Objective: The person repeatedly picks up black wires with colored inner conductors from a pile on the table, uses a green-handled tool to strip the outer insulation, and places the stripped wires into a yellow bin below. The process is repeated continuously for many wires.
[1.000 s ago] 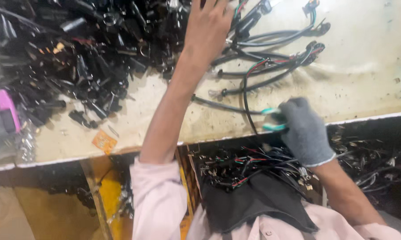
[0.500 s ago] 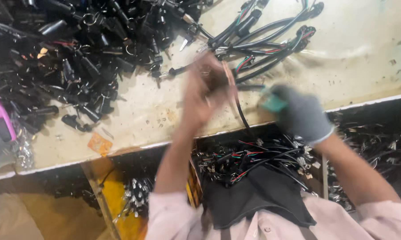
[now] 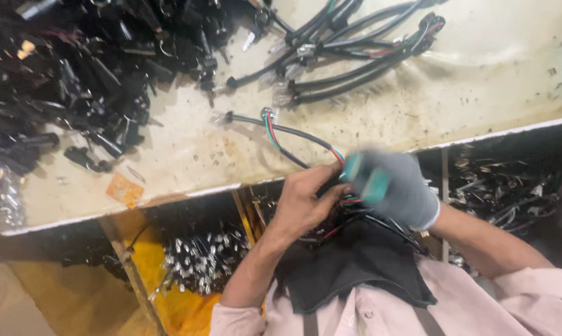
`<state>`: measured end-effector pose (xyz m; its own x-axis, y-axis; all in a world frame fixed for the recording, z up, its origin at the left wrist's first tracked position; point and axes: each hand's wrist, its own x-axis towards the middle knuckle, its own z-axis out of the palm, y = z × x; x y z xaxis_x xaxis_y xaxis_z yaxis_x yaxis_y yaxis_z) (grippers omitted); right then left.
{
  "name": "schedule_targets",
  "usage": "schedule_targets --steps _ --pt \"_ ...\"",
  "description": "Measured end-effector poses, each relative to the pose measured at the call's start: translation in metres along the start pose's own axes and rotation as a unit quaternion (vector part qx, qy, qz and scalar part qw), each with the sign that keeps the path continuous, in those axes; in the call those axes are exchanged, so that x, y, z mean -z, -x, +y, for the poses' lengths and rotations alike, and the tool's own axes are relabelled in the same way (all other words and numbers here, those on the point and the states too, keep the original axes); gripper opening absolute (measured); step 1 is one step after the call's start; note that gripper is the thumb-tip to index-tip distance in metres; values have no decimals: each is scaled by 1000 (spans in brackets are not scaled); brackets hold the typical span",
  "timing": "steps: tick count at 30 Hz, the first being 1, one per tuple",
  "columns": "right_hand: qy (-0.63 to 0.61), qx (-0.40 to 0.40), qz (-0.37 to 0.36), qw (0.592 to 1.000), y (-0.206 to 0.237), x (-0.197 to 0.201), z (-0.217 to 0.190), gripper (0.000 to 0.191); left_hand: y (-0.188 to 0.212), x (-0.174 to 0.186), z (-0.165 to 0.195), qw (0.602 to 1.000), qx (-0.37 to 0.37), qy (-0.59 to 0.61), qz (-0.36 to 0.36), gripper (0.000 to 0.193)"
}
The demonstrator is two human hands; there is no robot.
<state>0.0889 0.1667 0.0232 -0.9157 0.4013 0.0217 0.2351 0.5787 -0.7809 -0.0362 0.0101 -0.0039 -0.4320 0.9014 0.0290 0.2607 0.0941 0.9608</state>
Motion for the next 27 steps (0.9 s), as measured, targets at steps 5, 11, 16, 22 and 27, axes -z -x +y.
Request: schedule_targets --steps 5,11,16,22,27 --pt "-279 -141 124 942 6 -9 -10 9 1 8 9 965 239 103 -36 37" --pt "-665 -69 172 723 6 -25 -16 15 8 10 -11 986 29 165 9 37" --pt "-701 -130 183 677 -31 -23 -35 12 16 4 -32 996 16 92 7 41" --pt "151 244 -144 947 -122 6 -53 53 15 -12 -60 978 102 183 -5 50" --pt "238 243 -336 878 -161 -9 -47 46 18 -1 -31 976 90 190 57 82"
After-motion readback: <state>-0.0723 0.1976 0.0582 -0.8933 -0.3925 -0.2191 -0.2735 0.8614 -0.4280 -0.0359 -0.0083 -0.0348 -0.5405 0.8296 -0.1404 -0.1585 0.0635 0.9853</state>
